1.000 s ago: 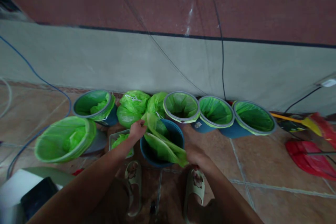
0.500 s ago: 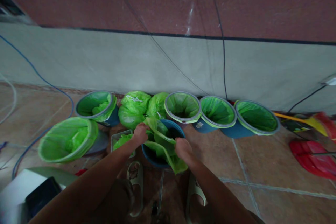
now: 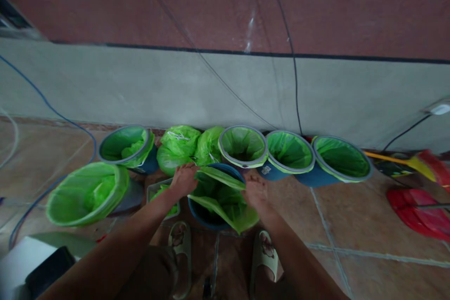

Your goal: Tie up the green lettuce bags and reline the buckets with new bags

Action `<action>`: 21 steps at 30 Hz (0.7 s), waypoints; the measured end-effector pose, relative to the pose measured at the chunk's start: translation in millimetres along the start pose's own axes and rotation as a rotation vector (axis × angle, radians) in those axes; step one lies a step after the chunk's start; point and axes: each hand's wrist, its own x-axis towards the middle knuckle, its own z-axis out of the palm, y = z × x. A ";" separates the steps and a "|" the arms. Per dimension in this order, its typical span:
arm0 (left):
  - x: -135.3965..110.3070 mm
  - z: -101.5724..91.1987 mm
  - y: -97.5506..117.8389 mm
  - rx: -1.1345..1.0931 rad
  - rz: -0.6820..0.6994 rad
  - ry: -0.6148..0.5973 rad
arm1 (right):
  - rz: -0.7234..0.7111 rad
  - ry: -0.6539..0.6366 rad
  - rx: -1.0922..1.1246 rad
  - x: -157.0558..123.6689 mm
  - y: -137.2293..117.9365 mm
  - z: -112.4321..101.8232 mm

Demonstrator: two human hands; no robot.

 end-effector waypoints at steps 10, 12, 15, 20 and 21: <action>59.7 32.9 -10.1 -0.142 0.162 -0.066 | -0.122 -0.015 0.336 36.6 -9.4 20.7; 73.7 38.7 -14.0 -0.301 0.086 -0.062 | -0.073 0.028 0.424 50.3 -4.2 21.1; 96.0 46.8 -17.2 -0.422 -0.008 -0.069 | 0.004 0.082 0.372 67.7 0.1 25.3; 124.6 66.6 -20.8 -0.439 -0.065 -0.072 | 0.149 0.130 0.310 85.6 3.2 40.4; 128.4 70.8 -21.7 -0.444 -0.079 -0.077 | 0.167 0.113 0.344 88.7 4.3 43.5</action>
